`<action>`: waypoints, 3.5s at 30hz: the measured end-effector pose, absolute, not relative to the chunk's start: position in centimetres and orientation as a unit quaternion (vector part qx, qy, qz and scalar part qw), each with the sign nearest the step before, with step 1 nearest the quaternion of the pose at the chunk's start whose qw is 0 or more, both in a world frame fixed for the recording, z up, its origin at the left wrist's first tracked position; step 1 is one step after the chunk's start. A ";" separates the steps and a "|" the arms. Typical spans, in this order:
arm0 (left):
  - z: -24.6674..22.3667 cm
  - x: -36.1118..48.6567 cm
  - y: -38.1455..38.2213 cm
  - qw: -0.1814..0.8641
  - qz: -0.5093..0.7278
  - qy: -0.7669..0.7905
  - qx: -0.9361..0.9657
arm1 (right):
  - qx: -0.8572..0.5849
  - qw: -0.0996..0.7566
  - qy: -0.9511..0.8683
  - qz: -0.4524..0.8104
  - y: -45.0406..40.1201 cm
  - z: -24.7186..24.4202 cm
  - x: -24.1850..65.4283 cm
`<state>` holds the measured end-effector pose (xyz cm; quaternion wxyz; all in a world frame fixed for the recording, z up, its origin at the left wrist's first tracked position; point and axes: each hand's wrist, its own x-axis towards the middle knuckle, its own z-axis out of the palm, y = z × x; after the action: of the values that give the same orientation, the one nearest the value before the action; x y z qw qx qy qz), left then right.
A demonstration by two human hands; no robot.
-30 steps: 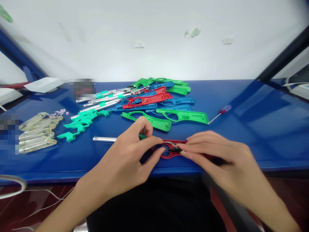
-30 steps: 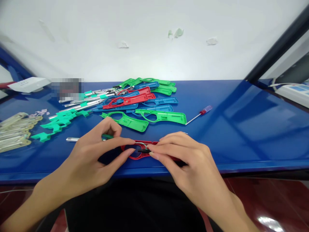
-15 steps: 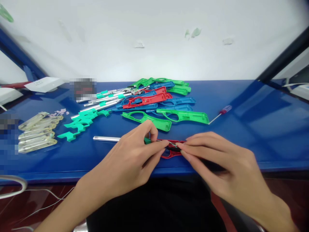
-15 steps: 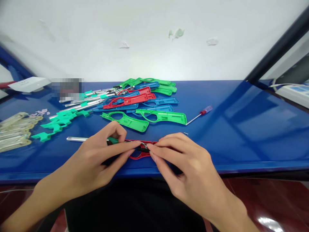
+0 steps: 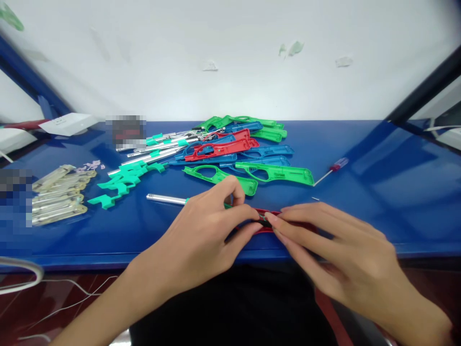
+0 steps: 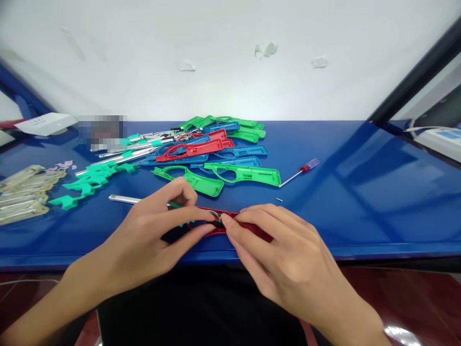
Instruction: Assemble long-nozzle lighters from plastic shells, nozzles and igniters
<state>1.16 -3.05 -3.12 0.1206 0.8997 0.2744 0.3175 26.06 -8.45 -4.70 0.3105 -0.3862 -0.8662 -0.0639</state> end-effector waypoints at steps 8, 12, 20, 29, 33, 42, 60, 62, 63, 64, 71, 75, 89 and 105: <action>-3.1 1.7 -3.2 0.167 0.305 0.320 0.881 | -0.410 0.366 -0.835 0.004 -8.2 -4.8 25.6; -3.1 1.9 -3.4 0.181 0.306 0.340 0.870 | -0.423 0.375 -0.825 0.019 -8.1 -4.8 25.5; -2.8 2.1 -3.5 0.209 0.315 0.353 0.856 | -0.425 0.383 -0.820 0.027 -8.0 -4.7 25.3; -2.8 1.9 -3.6 0.202 0.337 0.341 0.854 | -0.424 0.392 -0.816 0.028 -7.9 -4.8 25.3; -2.7 1.8 -3.6 0.187 0.347 0.356 0.847 | -0.428 0.388 -0.815 0.031 -8.0 -4.8 25.4; -3.0 1.3 -4.0 0.067 0.354 0.384 0.850 | -0.436 0.391 -0.810 0.036 -7.8 -4.7 25.1; -3.7 0.4 -4.0 -0.023 0.356 0.369 0.858 | -0.435 0.389 -0.811 0.042 -8.1 -4.6 25.3; -3.7 0.4 -3.9 -0.026 0.361 0.363 0.859 | -0.436 0.389 -0.811 0.041 -8.0 -4.6 25.2; -3.8 0.4 -3.9 -0.026 0.361 0.360 0.860 | -0.435 0.389 -0.811 0.041 -8.0 -4.6 25.2; -3.7 0.4 -4.0 -0.026 0.362 0.360 0.860 | -0.436 0.389 -0.811 0.041 -8.0 -4.6 25.2; -2.3 0.6 -4.7 0.119 0.357 0.357 0.855 | -0.433 0.395 -0.809 0.046 -8.0 -4.7 25.3; -2.1 0.5 -4.5 0.168 0.371 0.326 0.853 | -0.446 0.398 -0.799 0.070 -8.0 -4.5 25.3; -2.6 0.6 -3.8 0.196 0.404 0.348 0.823 | -0.550 0.329 -0.754 0.145 -7.7 -3.0 24.1; -2.6 0.2 -4.1 0.314 0.395 0.365 0.782 | -0.539 0.360 -0.737 0.190 -7.4 -2.7 23.5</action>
<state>0.21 -4.13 -2.56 0.3141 0.7824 0.3649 0.3950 23.50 -7.39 -2.75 0.3605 -0.5385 -0.7374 0.1903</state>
